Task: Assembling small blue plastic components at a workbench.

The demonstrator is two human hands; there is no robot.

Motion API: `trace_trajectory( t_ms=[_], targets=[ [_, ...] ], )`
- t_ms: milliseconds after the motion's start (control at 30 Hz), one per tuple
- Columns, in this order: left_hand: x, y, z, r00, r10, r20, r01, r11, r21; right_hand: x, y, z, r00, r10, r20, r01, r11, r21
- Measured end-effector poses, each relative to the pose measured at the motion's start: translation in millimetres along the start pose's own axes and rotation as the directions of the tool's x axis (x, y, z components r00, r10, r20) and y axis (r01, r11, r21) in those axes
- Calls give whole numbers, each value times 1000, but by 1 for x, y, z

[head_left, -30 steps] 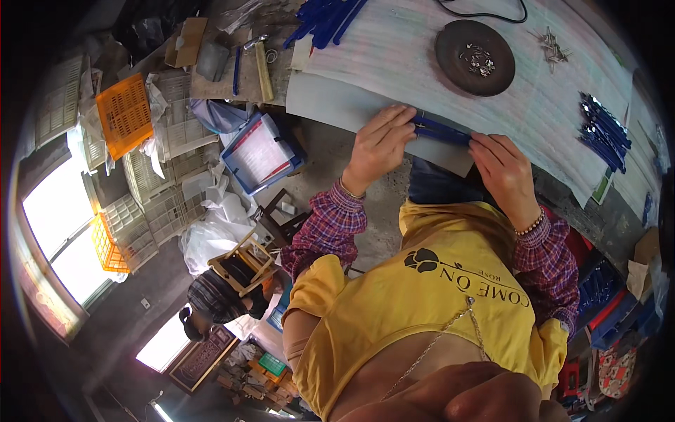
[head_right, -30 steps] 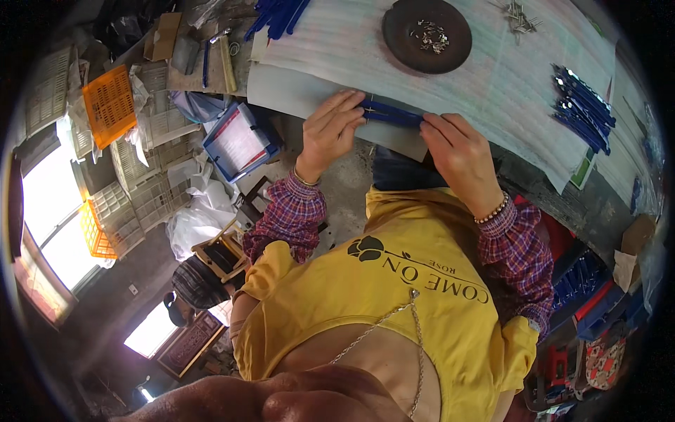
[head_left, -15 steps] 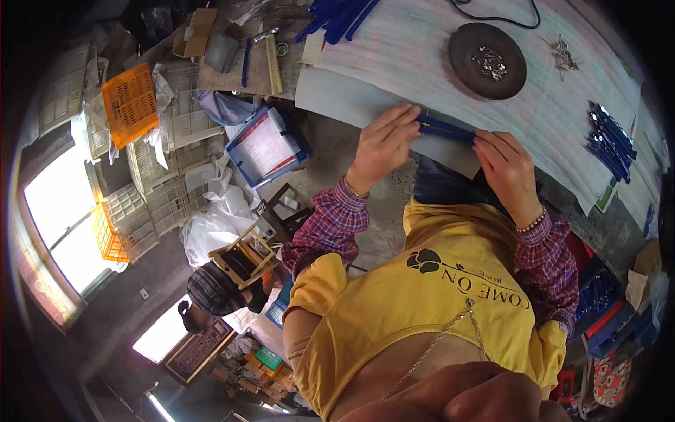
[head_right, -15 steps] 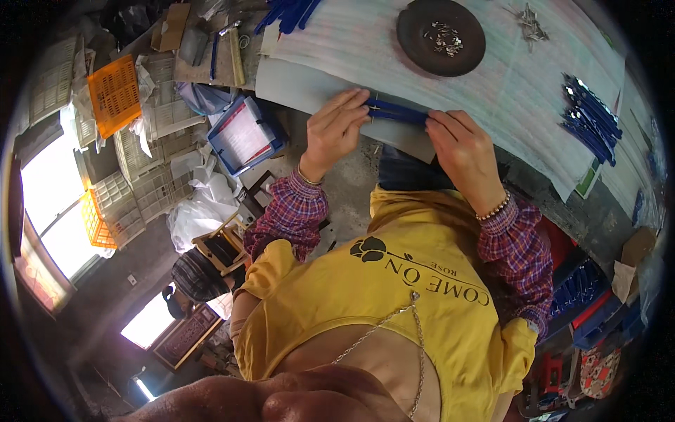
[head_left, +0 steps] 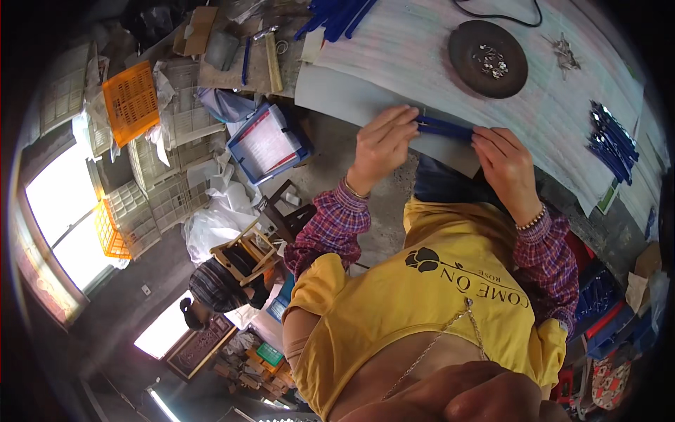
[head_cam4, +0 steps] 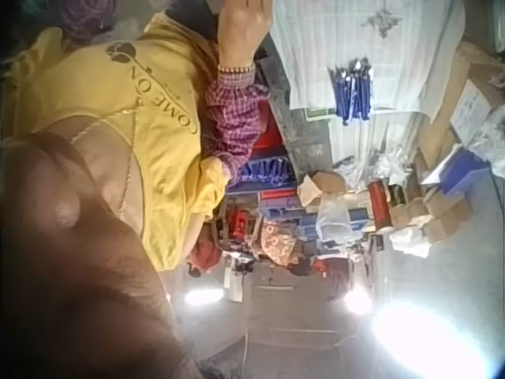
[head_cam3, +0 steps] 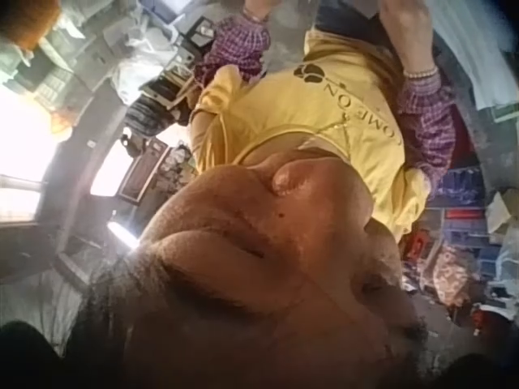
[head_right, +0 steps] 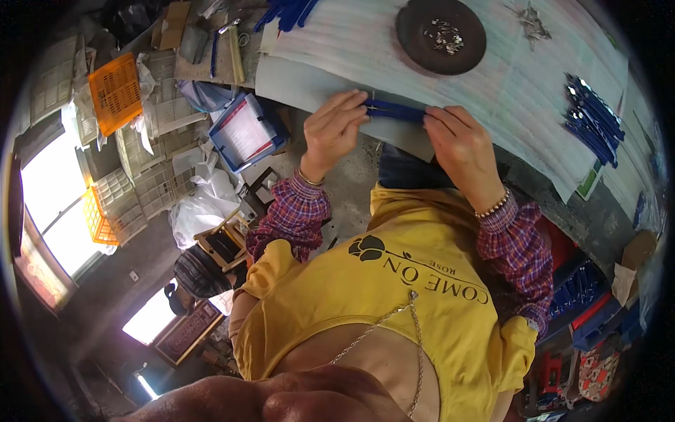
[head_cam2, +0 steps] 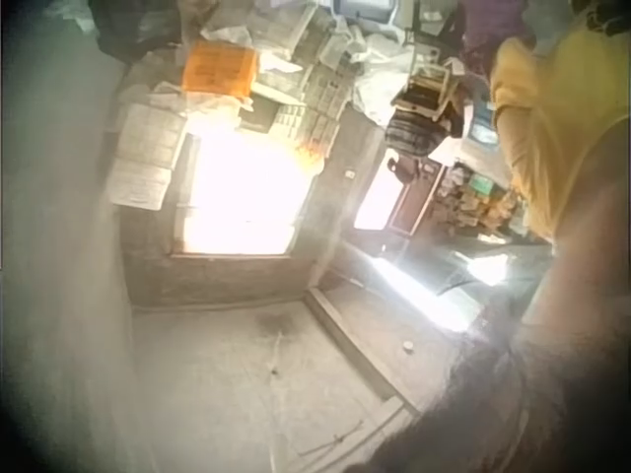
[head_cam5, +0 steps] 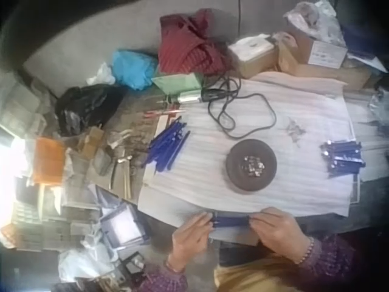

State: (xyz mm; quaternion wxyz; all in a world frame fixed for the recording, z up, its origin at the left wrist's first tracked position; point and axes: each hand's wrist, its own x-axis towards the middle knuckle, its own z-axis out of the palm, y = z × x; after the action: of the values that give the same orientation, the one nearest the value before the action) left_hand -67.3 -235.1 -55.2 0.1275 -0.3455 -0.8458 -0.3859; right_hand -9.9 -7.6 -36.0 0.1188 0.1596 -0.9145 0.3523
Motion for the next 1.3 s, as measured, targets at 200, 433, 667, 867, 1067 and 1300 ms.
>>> trace_trajectory(
  t_ms=[200,433,667,867,1067,1300],
  targets=[
    [1,-1,-3,1000,0,-11,-1,999,-38,0,-2,-3,1000,-17,-7,17,1000,5],
    [-3,-13,-19,1000,-5,-11,6,999,49,17,-6,20,998,-56,-7,56,995,85],
    [3,5,8,998,57,-10,-57,998,-35,-6,2,-8,999,31,-26,-31,999,-13],
    [-3,-12,-20,1000,-14,-4,14,1000,26,15,-7,19,999,-50,-2,50,999,16],
    [-8,-3,0,1000,-14,-20,14,1000,17,-3,-1,3,999,-22,-23,22,1000,-12],
    [-3,-7,0,997,72,-4,-72,997,-33,-3,-3,-2,998,3,-59,-4,1000,-28]
  ],
)
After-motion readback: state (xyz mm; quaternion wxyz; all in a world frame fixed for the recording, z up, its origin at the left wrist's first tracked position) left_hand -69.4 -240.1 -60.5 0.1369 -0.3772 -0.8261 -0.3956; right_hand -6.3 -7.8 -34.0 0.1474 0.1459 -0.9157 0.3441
